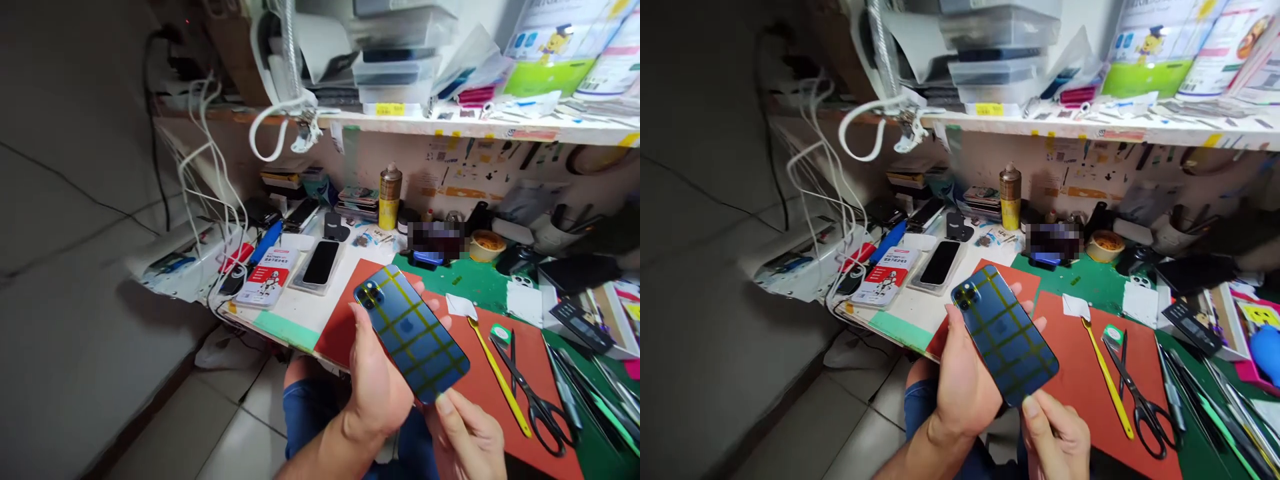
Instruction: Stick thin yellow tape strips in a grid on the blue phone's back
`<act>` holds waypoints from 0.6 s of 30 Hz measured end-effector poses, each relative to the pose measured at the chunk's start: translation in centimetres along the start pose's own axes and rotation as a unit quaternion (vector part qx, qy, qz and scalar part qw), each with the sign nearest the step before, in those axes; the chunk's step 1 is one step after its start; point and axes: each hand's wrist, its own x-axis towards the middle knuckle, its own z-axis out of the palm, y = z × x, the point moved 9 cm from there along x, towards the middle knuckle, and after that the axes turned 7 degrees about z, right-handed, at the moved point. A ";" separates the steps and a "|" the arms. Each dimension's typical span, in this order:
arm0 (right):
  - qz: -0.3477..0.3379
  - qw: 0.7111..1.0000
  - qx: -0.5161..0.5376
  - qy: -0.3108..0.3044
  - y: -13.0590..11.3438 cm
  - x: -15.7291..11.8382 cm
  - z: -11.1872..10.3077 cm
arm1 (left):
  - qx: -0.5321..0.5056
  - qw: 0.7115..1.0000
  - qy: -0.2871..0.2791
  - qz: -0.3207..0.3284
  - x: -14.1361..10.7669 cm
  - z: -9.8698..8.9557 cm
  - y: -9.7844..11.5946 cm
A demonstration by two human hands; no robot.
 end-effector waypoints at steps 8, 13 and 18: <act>-0.049 0.994 -0.022 -0.097 -0.6 0.5 1.3 | 0.032 0.999 0.036 -0.022 0.9 -0.9 -0.2; -0.044 0.994 -0.024 -0.097 -0.4 0.7 1.1 | 0.022 0.998 0.053 -0.037 1.3 -1.6 -0.6; -0.039 0.995 -0.013 -0.095 -0.5 0.8 1.3 | 0.014 0.997 0.054 -0.053 1.5 -2.2 -1.3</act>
